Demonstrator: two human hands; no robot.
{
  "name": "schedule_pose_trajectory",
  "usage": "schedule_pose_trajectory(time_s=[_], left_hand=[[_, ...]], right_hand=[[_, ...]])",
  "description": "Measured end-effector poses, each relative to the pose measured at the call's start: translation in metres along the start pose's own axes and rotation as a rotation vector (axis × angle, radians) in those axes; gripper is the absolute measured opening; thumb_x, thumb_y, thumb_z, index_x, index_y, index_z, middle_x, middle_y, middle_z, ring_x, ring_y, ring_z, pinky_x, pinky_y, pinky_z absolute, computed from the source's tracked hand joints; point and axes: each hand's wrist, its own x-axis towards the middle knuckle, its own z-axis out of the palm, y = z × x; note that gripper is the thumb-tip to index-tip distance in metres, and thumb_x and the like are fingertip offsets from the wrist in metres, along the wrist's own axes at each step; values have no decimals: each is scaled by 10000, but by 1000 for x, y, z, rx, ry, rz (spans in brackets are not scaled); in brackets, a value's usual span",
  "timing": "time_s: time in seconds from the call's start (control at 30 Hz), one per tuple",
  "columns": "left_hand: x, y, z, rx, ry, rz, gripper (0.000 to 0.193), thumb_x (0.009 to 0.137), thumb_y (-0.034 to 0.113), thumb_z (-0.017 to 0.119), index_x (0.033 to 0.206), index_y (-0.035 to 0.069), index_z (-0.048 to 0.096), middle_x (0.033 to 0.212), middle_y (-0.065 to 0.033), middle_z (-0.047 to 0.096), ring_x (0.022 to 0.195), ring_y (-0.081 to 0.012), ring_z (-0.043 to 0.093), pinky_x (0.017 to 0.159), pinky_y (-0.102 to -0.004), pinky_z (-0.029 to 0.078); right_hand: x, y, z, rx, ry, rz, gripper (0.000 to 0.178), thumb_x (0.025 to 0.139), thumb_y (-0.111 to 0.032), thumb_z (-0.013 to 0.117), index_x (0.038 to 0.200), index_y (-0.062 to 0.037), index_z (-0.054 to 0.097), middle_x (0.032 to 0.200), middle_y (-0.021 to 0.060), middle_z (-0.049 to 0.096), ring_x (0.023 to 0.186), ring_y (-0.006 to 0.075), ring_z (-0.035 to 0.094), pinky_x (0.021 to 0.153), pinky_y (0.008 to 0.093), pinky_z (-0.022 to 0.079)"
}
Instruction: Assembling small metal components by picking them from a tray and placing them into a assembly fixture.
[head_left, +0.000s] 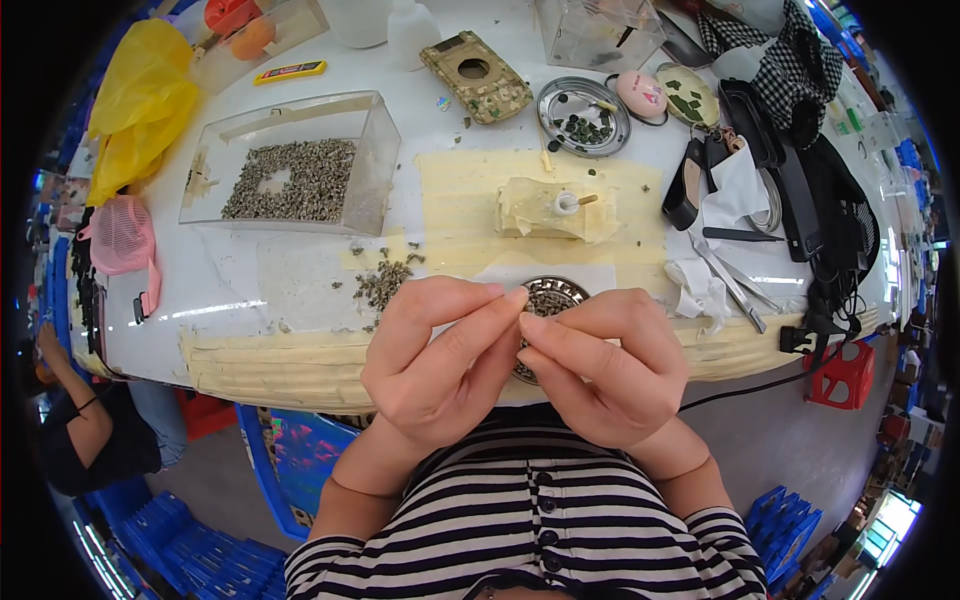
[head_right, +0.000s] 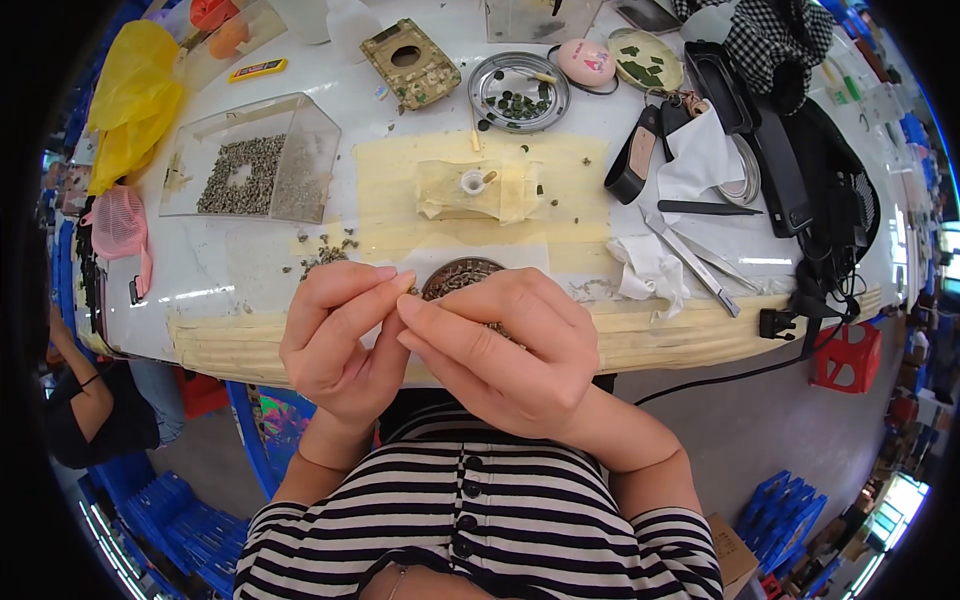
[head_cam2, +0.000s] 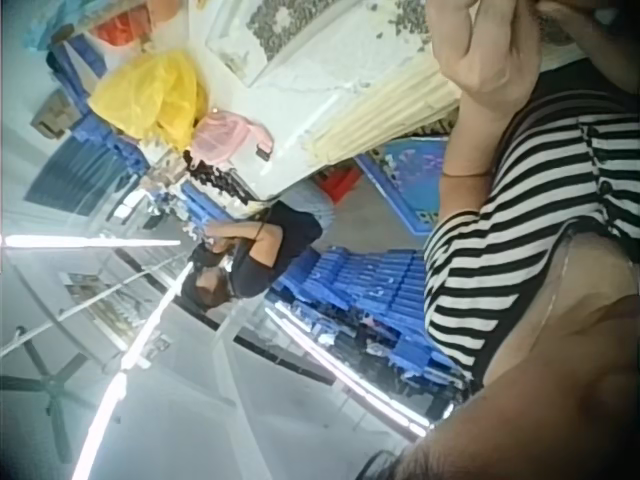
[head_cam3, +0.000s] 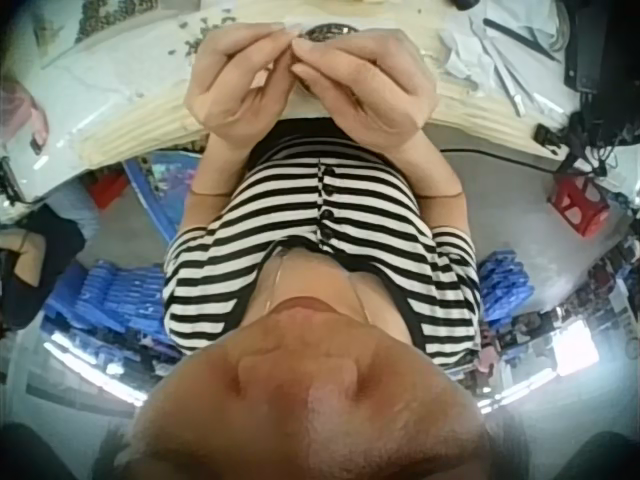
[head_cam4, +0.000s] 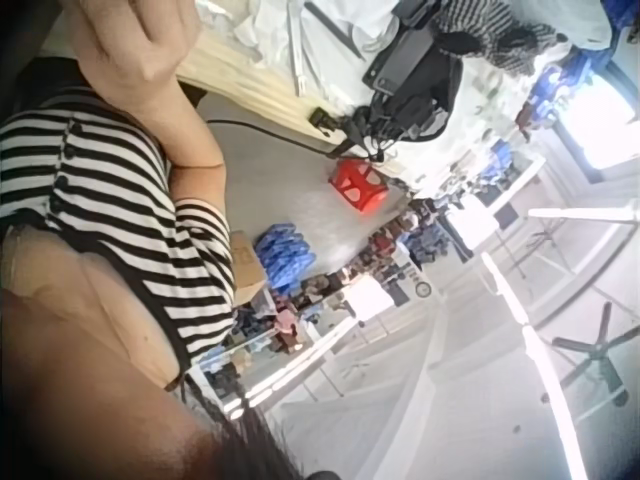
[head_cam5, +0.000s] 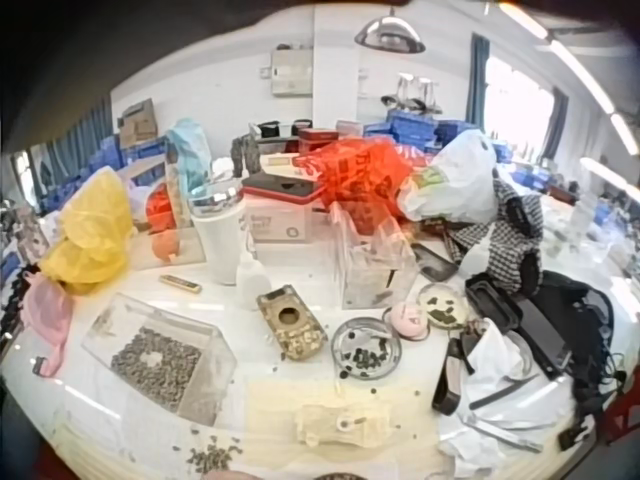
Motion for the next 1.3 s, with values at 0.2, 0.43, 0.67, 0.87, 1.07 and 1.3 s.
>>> schedule_pose_trajectory(time_s=[0.2, 0.43, 0.67, 0.87, 1.07, 1.3], left_hand=[[-1, 0, 0, -25, 23, -8, 308, 691, -77, 780, 989, -9, 742, 925, -99, 648, 786, -223, 620, 646, -301, 510], [-3, 0, -2, -13, 29, 67, 348, 673, -61, 787, 1013, 7, 749, 977, -95, 646, 799, -223, 619, 656, -308, 509], [-3, -2, -3, -68, -9, 92, 375, 642, -38, 788, 1010, 32, 760, 985, -92, 644, 804, -229, 619, 660, -312, 506], [-3, -1, -3, -66, -10, 76, 362, 642, -39, 789, 997, 24, 757, 976, -92, 647, 794, -233, 620, 659, -315, 505], [0, 1, 0, 5, -23, 29, 329, 657, -54, 797, 977, 4, 748, 959, -97, 651, 793, -232, 623, 653, -314, 511], [-2, -1, 0, -13, 26, 17, 315, 675, -52, 797, 982, 2, 748, 958, -99, 651, 792, -225, 623, 651, -308, 511]], right_hand=[[-4, 2, -1, 111, -21, 189, 307, 699, 4, 806, 1000, -29, 755, 806, 63, 668, 663, 182, 618, 580, 266, 480], [-2, -2, -8, 461, -125, 503, 187, 822, -8, 750, 1008, 10, 742, 848, 85, 686, 710, 110, 626, 609, 228, 484], [-1, 1, -13, 875, -191, 808, 132, 900, -31, 693, 1011, 40, 684, 944, 69, 676, 754, 76, 620, 678, 209, 495], [-3, 2, -9, 831, -102, 715, 108, 853, -18, 738, 938, 15, 680, 895, 69, 672, 723, 96, 621, 650, 222, 494], [0, 1, -4, 44, -7, 27, 257, 679, 16, 801, 920, -35, 724, 815, 69, 664, 669, 189, 622, 583, 262, 480], [-6, 4, -1, 71, -8, 100, 323, 702, 20, 791, 1019, -21, 749, 818, 75, 672, 685, 193, 631, 596, 265, 493]])
